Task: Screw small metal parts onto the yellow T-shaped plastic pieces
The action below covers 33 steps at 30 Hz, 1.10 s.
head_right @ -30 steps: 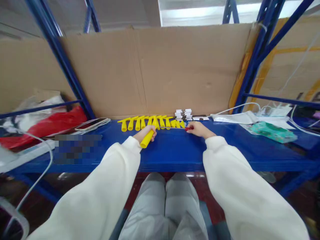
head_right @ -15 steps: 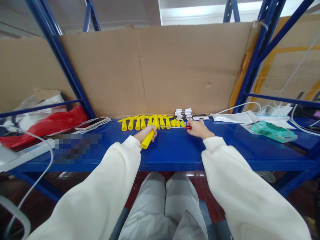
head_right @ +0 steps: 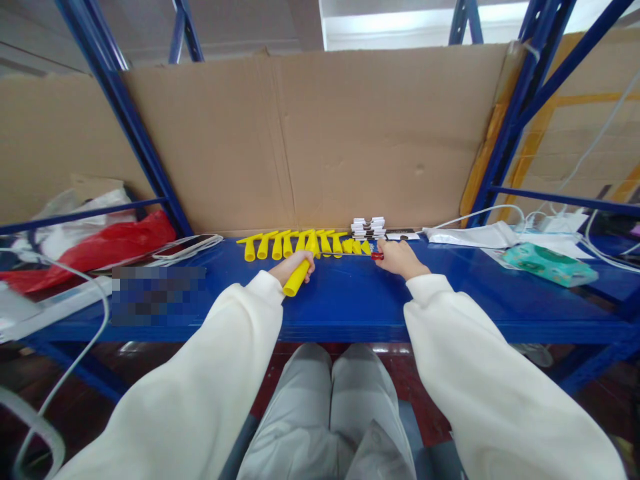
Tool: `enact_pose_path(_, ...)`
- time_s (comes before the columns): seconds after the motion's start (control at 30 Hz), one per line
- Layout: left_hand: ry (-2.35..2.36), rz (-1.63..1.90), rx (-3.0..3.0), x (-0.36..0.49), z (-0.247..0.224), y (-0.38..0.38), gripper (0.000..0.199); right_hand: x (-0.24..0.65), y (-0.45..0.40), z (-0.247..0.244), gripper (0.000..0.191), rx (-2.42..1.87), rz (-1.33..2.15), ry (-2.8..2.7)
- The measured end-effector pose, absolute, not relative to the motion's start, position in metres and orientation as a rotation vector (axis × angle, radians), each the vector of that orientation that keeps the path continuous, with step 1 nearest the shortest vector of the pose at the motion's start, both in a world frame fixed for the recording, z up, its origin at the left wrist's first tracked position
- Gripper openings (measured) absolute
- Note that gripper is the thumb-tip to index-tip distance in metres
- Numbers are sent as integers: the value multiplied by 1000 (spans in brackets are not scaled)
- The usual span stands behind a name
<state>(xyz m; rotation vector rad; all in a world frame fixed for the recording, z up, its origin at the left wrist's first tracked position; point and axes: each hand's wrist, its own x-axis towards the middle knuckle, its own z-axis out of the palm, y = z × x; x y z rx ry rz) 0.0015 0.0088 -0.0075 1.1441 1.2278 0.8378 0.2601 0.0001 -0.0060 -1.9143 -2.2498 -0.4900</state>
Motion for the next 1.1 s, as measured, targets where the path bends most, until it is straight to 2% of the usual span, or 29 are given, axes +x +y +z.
enact_pose_path(0.23,1225,850,1121,1,-8,11,17,259,-2,-5,20,-1911,-437,-2254)
enact_pose_path(0.47,1231,837,1121,1,-8,11,18,263,3,-8,14,-1858,-463,-2273)
enact_pose_path(1.1,1203,860,1146,-1,-11,14,16,264,3,-8,10,-1828,-402,-2283)
